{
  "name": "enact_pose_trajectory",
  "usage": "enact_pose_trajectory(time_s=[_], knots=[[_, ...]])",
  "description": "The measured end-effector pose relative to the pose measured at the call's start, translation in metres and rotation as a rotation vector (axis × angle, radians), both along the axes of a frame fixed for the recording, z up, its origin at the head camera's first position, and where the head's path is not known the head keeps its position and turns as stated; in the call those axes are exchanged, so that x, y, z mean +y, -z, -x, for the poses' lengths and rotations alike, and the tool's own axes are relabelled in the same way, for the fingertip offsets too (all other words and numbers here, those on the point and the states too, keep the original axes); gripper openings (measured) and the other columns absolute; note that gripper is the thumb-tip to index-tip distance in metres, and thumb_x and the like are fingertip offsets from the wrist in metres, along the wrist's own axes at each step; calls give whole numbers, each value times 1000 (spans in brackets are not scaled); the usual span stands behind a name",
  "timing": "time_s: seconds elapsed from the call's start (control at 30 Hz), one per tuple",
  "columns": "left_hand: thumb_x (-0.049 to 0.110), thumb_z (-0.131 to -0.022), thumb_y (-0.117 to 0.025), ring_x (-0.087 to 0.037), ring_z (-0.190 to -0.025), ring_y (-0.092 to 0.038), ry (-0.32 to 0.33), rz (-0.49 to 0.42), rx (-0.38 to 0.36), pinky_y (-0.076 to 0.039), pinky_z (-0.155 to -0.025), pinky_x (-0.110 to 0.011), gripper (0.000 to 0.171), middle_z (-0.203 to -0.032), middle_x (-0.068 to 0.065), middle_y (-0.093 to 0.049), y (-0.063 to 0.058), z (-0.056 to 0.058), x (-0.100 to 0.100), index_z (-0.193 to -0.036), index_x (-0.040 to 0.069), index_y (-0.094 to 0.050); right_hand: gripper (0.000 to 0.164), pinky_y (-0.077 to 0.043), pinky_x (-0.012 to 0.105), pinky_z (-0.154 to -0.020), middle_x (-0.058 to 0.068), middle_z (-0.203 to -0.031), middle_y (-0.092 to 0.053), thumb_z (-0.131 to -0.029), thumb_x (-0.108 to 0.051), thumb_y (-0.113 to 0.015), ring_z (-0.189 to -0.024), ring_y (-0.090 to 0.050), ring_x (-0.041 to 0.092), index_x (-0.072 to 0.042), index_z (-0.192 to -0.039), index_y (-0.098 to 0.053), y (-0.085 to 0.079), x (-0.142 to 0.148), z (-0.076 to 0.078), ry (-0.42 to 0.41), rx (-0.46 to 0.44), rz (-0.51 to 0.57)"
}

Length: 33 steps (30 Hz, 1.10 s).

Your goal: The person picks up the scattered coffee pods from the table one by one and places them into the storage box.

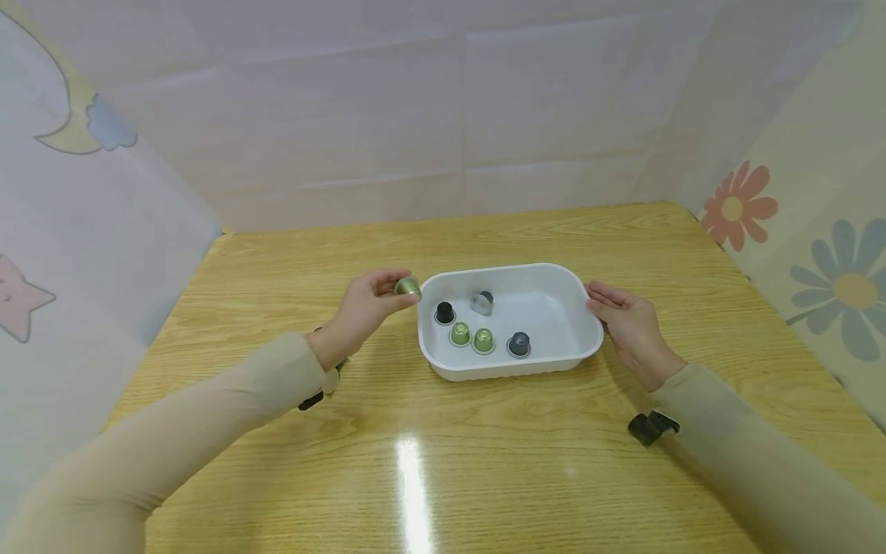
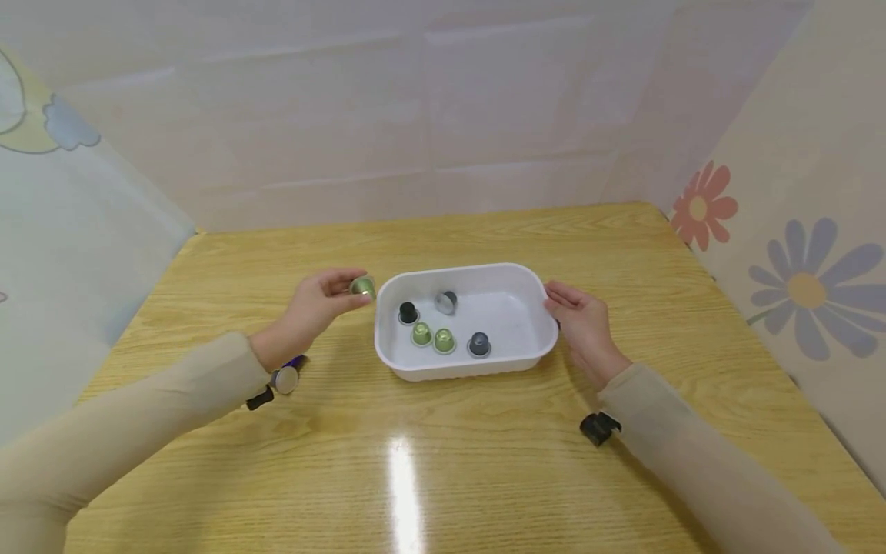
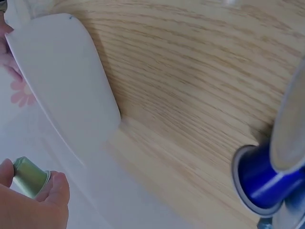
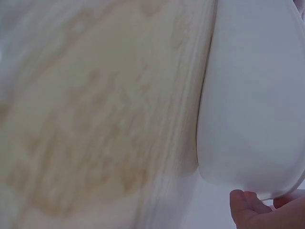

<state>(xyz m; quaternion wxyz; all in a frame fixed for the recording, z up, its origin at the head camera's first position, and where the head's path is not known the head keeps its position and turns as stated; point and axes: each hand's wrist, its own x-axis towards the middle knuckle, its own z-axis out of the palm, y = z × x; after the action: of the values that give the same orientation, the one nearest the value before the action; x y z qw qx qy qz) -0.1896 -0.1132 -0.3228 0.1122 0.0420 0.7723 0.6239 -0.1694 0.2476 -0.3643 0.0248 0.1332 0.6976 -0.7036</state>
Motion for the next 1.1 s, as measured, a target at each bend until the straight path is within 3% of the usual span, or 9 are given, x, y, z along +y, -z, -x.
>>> enact_pose_trajectory(time_s=[0.37, 0.6, 0.87, 1.1], knots=[[3, -90, -69, -26, -120, -56, 66, -10, -52, -44, -104, -36, 52, -131, -17, -60, -2, -2, 20, -138, 0, -51, 53, -49, 11, -84, 3, -130, -58, -96, -2, -57, -100, -60, -6, 7, -144, -37, 0, 1, 1, 11, 12, 48], [2, -89, -69, -25, -121, -56, 75, -20, -64, -44, -104, -34, 51, -131, -16, -59, -1, 1, 34, -137, -1, -52, 54, -48, 11, -86, 10, -142, -47, -97, -3, -57, -116, -56, 1, 6, -145, -36, 0, 0, 2, 11, -7, 23], [1, -87, -71, -24, -113, -62, 41, -29, -90, -50, -96, -30, 48, -125, -17, -63, 7, 4, 51, -133, 0, -57, 52, -47, 10, -85, 16, -145, -41, -97, -2, -56, -117, -56, 3, 6, -145, -36, 1, -1, 2, 18, -6, 6], [0, -87, -71, -23, -115, -60, 45, -55, -83, -49, -97, -32, 46, -126, -14, -63, 10, 5, 61, -131, 2, -58, 54, -47, 11, -87, 18, -148, -36, -98, -4, -57, -134, -41, 18, 3, -146, -36, 0, -1, 3, 2, -24, -7]])
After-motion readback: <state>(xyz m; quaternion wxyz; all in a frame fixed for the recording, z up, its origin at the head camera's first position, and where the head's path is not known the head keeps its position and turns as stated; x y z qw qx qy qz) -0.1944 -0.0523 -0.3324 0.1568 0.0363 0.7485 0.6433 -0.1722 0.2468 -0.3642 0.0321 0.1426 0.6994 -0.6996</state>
